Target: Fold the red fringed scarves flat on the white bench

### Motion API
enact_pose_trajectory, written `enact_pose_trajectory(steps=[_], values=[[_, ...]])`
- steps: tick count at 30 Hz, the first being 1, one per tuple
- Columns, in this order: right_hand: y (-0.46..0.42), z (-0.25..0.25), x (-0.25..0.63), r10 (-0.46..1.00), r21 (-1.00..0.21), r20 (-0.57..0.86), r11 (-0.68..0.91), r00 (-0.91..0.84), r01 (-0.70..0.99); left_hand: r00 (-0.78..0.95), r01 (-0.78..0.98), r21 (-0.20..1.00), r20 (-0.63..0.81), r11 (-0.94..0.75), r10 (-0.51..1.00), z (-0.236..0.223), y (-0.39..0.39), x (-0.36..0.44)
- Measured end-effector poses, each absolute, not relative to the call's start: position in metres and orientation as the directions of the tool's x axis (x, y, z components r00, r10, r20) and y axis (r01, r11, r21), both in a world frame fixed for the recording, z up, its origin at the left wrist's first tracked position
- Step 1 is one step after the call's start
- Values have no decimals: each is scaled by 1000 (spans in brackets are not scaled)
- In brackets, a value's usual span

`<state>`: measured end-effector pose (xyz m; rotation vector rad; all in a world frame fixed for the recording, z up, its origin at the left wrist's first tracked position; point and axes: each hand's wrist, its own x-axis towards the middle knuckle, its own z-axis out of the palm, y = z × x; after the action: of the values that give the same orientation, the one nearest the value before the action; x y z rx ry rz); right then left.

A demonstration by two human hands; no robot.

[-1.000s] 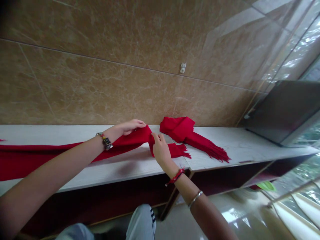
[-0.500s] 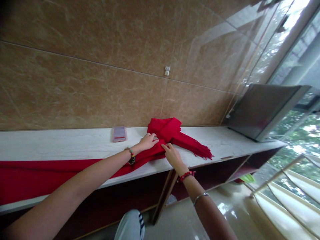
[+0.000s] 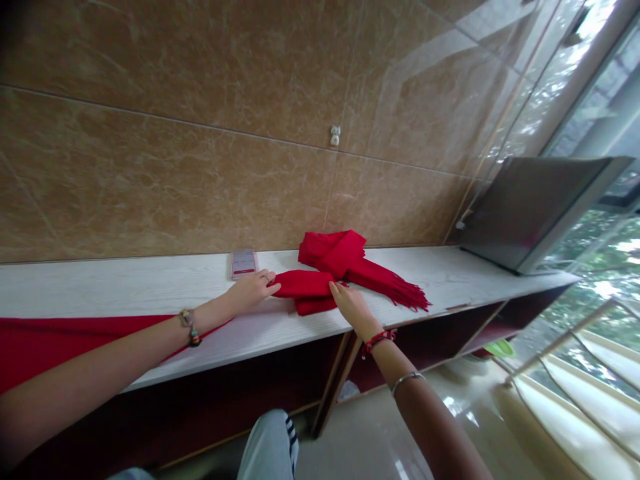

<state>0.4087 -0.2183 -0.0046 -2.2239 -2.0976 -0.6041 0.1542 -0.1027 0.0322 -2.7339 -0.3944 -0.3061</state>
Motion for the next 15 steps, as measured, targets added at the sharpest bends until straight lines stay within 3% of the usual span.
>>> enact_pose_trajectory(steps=[6, 9, 12, 15], values=[[-221, -12, 407, 977, 269, 213, -73, 14, 960, 969, 225, -230, 157, -947, 192, -7, -100, 136], [-222, -8, 409, 956, 272, 288, -25, -56, 962, 976, 207, -212, 116, -955, 186, 2, -97, 135], [-222, -9, 413, 907, 228, 413, -11, -87, 974, 968, 218, -206, 167, -954, 185, 15, -98, 134], [-222, -21, 418, 902, 213, 405, 67, -150, 975, 973, 202, -160, 140, -966, 181, 10, -104, 128]])
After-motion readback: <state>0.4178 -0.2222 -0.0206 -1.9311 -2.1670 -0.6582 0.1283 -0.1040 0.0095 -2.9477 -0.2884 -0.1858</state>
